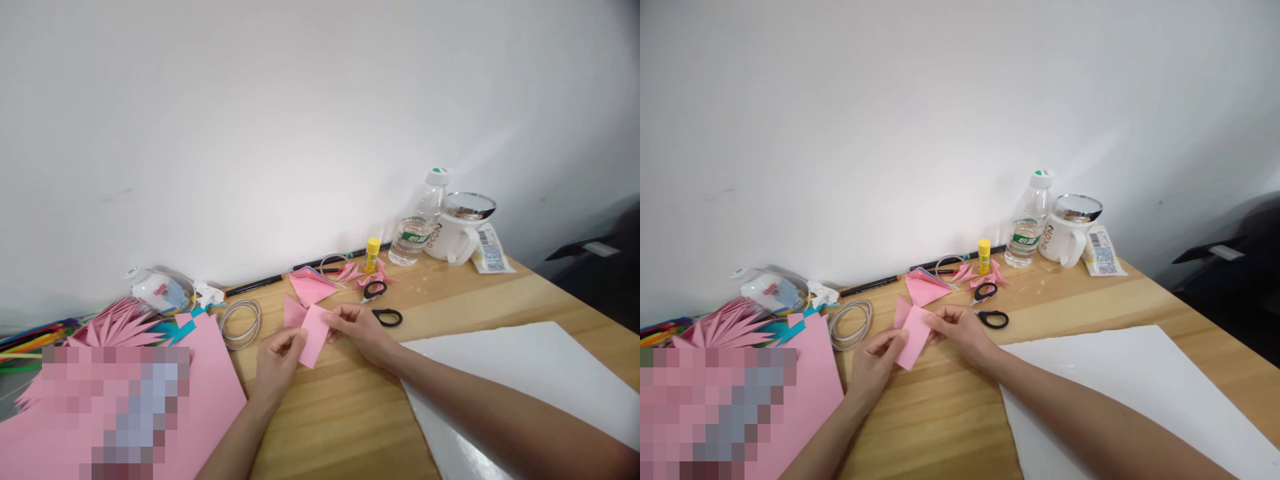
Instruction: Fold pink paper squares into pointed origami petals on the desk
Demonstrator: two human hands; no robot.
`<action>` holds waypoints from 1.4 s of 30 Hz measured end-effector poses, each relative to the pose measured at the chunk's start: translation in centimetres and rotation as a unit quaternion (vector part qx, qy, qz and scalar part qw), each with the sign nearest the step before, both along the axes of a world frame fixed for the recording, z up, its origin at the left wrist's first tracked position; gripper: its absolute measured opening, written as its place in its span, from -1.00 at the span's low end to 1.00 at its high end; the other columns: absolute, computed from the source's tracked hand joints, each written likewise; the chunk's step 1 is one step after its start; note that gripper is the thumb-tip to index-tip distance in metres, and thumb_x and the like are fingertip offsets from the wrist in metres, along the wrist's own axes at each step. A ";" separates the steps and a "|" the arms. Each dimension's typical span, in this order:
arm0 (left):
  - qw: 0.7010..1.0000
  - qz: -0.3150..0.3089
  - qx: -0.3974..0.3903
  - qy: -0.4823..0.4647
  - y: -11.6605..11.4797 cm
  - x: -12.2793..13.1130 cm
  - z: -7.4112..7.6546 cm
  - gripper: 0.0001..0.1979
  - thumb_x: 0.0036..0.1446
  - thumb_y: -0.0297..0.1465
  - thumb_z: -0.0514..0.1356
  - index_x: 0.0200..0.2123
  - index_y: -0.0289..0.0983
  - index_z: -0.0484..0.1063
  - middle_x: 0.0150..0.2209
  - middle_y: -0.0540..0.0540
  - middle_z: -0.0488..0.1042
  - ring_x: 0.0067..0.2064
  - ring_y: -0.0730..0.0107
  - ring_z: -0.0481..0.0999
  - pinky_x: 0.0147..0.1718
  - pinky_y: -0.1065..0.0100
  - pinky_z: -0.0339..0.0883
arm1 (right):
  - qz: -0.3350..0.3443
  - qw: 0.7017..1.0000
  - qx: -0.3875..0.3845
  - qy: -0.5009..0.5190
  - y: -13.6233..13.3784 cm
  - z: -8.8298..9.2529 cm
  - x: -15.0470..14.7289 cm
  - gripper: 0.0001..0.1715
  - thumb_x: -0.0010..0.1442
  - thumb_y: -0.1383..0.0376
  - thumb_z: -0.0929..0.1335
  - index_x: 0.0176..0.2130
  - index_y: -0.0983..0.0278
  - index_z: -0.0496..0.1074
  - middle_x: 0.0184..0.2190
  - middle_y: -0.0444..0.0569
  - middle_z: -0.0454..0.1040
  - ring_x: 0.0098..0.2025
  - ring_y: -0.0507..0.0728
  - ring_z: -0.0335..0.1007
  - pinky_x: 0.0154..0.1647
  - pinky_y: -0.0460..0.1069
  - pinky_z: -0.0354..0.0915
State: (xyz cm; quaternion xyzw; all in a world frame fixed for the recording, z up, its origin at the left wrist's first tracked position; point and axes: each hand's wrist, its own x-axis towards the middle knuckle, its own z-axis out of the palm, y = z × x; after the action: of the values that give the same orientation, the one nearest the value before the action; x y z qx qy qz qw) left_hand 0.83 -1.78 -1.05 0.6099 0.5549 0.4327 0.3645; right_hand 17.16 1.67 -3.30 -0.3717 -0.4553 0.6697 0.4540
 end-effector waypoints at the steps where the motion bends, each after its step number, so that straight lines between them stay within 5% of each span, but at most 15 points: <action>1: 1.000 0.003 0.000 -0.001 0.0 0.0 0.0 -0.79 -0.02 -0.32 0.17 -0.52 -0.31 0.53 -0.56 -0.04 0.45 -0.52 0.43 0.33 -0.56 0.48 0.18 | 0.002 1.000 0.010 -0.006 0.0 0.1 0.0 -0.60 -0.09 0.04 0.39 -0.57 0.33 0.34 -0.62 -0.14 0.41 -0.57 -0.01 0.34 -0.47 -0.08 0.32; 15: 1.000 -0.016 -0.025 -0.008 0.0 0.4 -0.3 -0.73 -0.03 -0.27 0.16 -0.64 -0.32 0.45 -0.66 0.01 0.32 -0.59 0.50 0.20 -0.62 0.47 0.03 | -0.047 0.992 0.081 -0.080 -0.1 -0.3 -0.3 -0.57 0.01 0.01 0.32 -0.61 0.28 0.20 -0.70 -0.21 0.28 -0.65 -0.05 0.21 -0.60 -0.11 0.20; 22: 1.000 0.005 -0.004 -0.016 0.0 0.2 0.1 -0.79 -0.02 -0.31 0.17 -0.55 -0.30 0.53 -0.60 0.00 0.42 -0.56 0.46 0.29 -0.58 0.47 0.14 | 0.037 0.990 0.095 -0.099 -0.2 -0.3 -0.1 -0.62 0.04 0.05 0.31 -0.51 0.31 0.27 -0.60 -0.14 0.37 -0.57 -0.01 0.29 -0.52 -0.10 0.22; 26: 1.000 0.007 0.018 -0.001 -0.1 0.1 -0.1 -0.80 -0.01 -0.32 0.17 -0.47 -0.28 0.56 -0.55 -0.02 0.47 -0.51 0.43 0.35 -0.54 0.46 0.19 | 0.084 0.974 0.144 -0.153 -0.6 -0.2 -0.1 -0.61 0.04 0.07 0.31 -0.58 0.32 0.28 -0.63 -0.16 0.30 -0.59 -0.03 0.18 -0.58 -0.13 0.09; 35: 0.999 0.012 0.037 0.006 -0.2 0.2 -0.5 -0.79 0.00 -0.33 0.16 -0.43 -0.30 0.57 -0.55 -0.05 0.48 -0.50 0.41 0.36 -0.53 0.45 0.21 | 0.068 0.957 0.191 -0.207 -1.2 0.0 -0.2 -0.58 0.10 0.10 0.26 -0.64 0.31 0.19 -0.66 -0.19 0.15 -0.60 -0.05 -0.01 -0.60 -0.14 -0.03; 42: 0.999 0.018 0.035 -0.004 -0.2 0.2 -0.6 -0.80 -0.01 -0.34 0.16 -0.43 -0.29 0.57 -0.54 -0.04 0.47 -0.48 0.40 0.36 -0.51 0.45 0.21 | 0.076 0.959 0.163 -0.220 -1.4 0.3 -0.6 -0.62 0.10 0.12 0.25 -0.59 0.30 0.18 -0.65 -0.18 0.19 -0.59 -0.04 0.04 -0.59 -0.14 0.01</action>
State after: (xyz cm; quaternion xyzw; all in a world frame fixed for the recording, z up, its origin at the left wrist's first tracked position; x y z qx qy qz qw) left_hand 1.05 -2.02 -1.64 0.6101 0.5489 0.4611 0.3375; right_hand 16.60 0.30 -2.99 -0.3949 -0.6736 0.5210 0.3447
